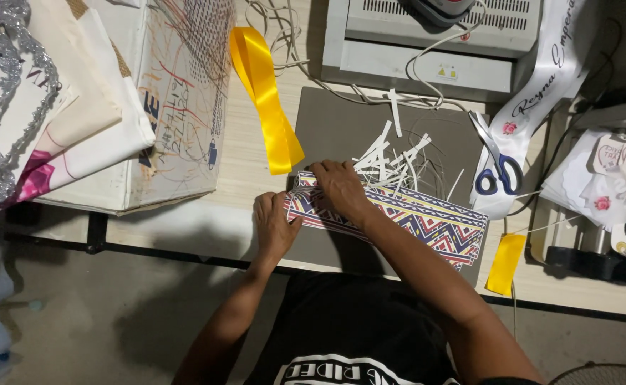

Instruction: The person uses scissors to cut a stack of patterned paper sheets into smaller pieces. They then cut out several oval-shaped tags printed with 'HEART SERVICE' text from a white sheet.

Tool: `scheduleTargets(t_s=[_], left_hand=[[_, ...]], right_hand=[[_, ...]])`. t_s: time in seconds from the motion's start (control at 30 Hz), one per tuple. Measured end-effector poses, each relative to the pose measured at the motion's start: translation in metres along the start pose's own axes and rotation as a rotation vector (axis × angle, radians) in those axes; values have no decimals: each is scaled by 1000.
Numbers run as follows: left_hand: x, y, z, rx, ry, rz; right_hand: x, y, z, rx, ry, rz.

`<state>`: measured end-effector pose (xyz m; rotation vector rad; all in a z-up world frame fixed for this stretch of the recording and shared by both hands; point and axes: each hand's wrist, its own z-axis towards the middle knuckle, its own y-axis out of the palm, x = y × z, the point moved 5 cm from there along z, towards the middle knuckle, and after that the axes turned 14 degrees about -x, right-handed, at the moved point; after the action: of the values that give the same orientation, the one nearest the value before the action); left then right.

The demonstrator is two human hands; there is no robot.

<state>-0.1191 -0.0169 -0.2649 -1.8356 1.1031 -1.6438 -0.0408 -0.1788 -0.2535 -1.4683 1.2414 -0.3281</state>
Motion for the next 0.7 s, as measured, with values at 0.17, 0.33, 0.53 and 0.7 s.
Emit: scheduleTargets(t_s=[0.17,0.33,0.53,0.7], left_hand=[[-5,5,-2,6,4,-7],[-7,7,0,-43,-31,9],[-8,9,0,-19,-22,18],[-10,9,0,-30,-5,4]], right_hand=[[-2,-1,-1,-18,-16,39],[4,7,3,-86,6,-1],[-1,2,7,-109,50,-8],[1,9,11,-52,27,-72]])
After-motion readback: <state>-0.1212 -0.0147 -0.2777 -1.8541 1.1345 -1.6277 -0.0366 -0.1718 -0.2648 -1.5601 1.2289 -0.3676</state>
